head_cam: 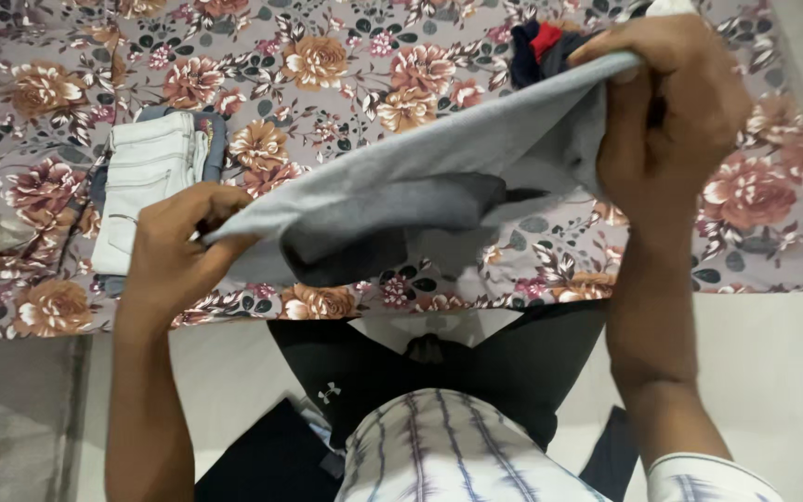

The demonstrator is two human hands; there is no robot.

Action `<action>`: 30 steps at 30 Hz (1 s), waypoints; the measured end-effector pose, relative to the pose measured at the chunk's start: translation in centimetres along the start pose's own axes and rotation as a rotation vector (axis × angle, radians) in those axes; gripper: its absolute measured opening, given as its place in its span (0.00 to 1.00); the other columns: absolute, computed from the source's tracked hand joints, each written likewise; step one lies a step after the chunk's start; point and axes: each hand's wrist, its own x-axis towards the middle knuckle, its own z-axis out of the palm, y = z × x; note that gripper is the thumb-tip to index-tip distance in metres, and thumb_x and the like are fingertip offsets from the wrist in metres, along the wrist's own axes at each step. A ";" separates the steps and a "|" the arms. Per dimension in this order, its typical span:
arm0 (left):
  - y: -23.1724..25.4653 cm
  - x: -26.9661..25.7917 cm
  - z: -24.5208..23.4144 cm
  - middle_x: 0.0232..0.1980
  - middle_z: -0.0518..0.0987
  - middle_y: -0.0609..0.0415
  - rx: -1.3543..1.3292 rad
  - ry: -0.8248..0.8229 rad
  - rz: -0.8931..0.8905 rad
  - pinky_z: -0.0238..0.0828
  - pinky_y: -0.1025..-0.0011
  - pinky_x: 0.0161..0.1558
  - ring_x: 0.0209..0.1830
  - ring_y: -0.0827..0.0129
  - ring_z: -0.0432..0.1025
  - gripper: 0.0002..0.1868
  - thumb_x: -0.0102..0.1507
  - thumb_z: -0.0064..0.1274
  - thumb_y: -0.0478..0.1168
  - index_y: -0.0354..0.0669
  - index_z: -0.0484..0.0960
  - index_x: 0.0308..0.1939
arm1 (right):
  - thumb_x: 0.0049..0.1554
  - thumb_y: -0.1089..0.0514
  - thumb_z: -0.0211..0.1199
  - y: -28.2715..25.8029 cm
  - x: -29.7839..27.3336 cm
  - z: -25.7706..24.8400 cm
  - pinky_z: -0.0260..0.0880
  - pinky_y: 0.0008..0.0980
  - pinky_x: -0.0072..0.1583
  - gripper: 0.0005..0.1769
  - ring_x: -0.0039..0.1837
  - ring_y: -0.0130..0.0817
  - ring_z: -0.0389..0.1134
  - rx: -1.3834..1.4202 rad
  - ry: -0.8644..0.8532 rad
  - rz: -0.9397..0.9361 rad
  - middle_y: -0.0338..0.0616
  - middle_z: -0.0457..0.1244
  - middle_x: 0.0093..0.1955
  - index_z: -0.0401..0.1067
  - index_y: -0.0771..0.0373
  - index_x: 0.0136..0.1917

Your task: The person folds a gray shirt, a pair of white pants, and another gray shirt on a floral patterned bedspread by hand.

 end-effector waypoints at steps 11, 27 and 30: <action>-5.4 5.2 7.6 0.37 0.70 0.66 -0.382 0.642 -0.079 0.58 0.79 0.40 0.38 0.81 0.59 0.20 0.78 0.51 0.52 0.37 0.76 0.43 | 0.76 0.62 0.58 2.8 1.8 -0.4 0.61 0.35 0.42 0.08 0.38 0.35 0.64 -0.110 -0.164 0.131 0.45 0.62 0.39 0.76 0.65 0.55; 5.5 1.3 -6.3 0.40 0.75 0.54 0.124 0.596 0.300 0.58 0.77 0.39 0.34 0.74 0.65 0.11 0.77 0.57 0.40 0.34 0.79 0.47 | 0.63 0.70 0.63 3.0 -0.7 -7.4 0.70 0.34 0.50 0.17 0.51 0.36 0.68 -0.297 -0.275 -0.091 0.51 0.65 0.55 0.71 0.67 0.65; 7.1 0.1 -6.3 0.41 0.76 0.54 0.038 0.569 0.232 0.59 0.79 0.40 0.34 0.75 0.66 0.09 0.76 0.56 0.38 0.33 0.78 0.48 | 0.63 0.77 0.62 2.4 -0.5 -5.8 0.68 0.36 0.41 0.14 0.42 0.36 0.68 -0.221 -0.278 0.030 0.56 0.69 0.52 0.76 0.71 0.61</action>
